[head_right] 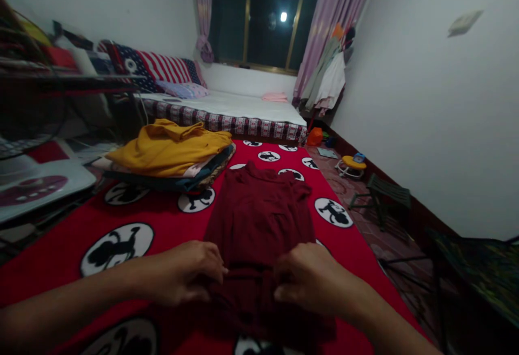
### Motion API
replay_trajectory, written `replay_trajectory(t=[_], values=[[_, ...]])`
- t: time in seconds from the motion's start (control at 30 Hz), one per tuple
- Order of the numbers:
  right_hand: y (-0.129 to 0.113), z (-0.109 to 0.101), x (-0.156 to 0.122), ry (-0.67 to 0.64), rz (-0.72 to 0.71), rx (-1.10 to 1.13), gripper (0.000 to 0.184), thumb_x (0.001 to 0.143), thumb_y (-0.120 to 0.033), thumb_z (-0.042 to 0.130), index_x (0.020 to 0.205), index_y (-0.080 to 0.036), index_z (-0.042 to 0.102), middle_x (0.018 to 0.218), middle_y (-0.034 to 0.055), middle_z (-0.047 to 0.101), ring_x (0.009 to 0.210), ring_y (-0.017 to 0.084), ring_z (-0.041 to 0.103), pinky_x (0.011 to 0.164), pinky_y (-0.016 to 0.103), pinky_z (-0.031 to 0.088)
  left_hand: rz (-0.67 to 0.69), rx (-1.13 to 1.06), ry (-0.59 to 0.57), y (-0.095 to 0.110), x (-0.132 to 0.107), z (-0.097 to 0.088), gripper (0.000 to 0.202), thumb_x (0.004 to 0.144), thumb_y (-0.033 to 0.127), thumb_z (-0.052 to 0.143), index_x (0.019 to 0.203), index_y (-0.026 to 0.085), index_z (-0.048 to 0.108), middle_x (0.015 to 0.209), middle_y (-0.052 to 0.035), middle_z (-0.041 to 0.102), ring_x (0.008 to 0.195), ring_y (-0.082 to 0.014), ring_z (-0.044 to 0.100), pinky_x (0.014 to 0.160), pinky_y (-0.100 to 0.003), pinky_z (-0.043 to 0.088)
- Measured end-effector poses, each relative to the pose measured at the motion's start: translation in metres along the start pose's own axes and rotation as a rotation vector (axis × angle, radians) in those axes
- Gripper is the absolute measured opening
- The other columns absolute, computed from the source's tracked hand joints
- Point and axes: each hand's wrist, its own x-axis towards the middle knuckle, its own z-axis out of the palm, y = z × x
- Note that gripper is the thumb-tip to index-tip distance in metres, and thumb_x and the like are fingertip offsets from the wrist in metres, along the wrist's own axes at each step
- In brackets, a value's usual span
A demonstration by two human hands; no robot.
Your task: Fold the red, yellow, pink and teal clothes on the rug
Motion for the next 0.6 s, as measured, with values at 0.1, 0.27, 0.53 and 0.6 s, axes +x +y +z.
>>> replay_trajectory(t=[0.1,0.27,0.53,0.6], values=[[-0.004,-0.005,0.049,0.249,-0.005,0.066,0.022,0.083,-0.038,0.057,0.097,-0.029,0.071,0.089,0.003,0.074,0.077,0.018,0.068,0.065,0.023,0.046,-0.037,-0.258,-0.243,-0.015,0.012,-0.018,0.021,0.082,0.034,0.06,0.094,0.022,0.072,0.084,-0.0017,0.073,0.071,-0.0147,0.064,0.063,-0.019,0.046],[0.0,0.025,0.134,0.435,-0.233,0.0,0.065,0.085,-0.049,0.054,0.142,-0.022,0.039,0.15,0.0092,0.034,0.139,0.027,0.028,0.111,0.05,0.023,-0.249,0.009,0.016,-0.073,0.056,-0.071,0.021,0.081,0.021,0.054,0.089,0.016,0.073,0.08,-0.002,0.073,0.072,-0.0141,0.064,0.067,-0.018,0.045],[0.001,0.055,0.149,0.376,-0.311,0.039,0.055,0.092,-0.051,0.041,0.14,-0.024,0.042,0.149,0.0063,0.037,0.139,0.023,0.029,0.114,0.05,0.015,-0.592,0.5,0.227,-0.151,0.128,-0.108,0.037,0.076,0.013,0.054,0.108,0.024,0.07,0.103,-0.0064,0.072,0.096,-0.0211,0.065,0.079,-0.025,0.049],[0.002,0.054,0.149,0.383,-0.31,0.044,0.055,0.092,-0.052,0.041,0.14,-0.025,0.042,0.149,0.0055,0.037,0.139,0.022,0.029,0.114,0.05,0.014,-0.619,0.531,0.202,-0.16,0.142,-0.109,0.036,0.076,0.015,0.057,0.108,0.025,0.07,0.104,-0.0071,0.071,0.099,-0.023,0.064,0.082,-0.027,0.049]])
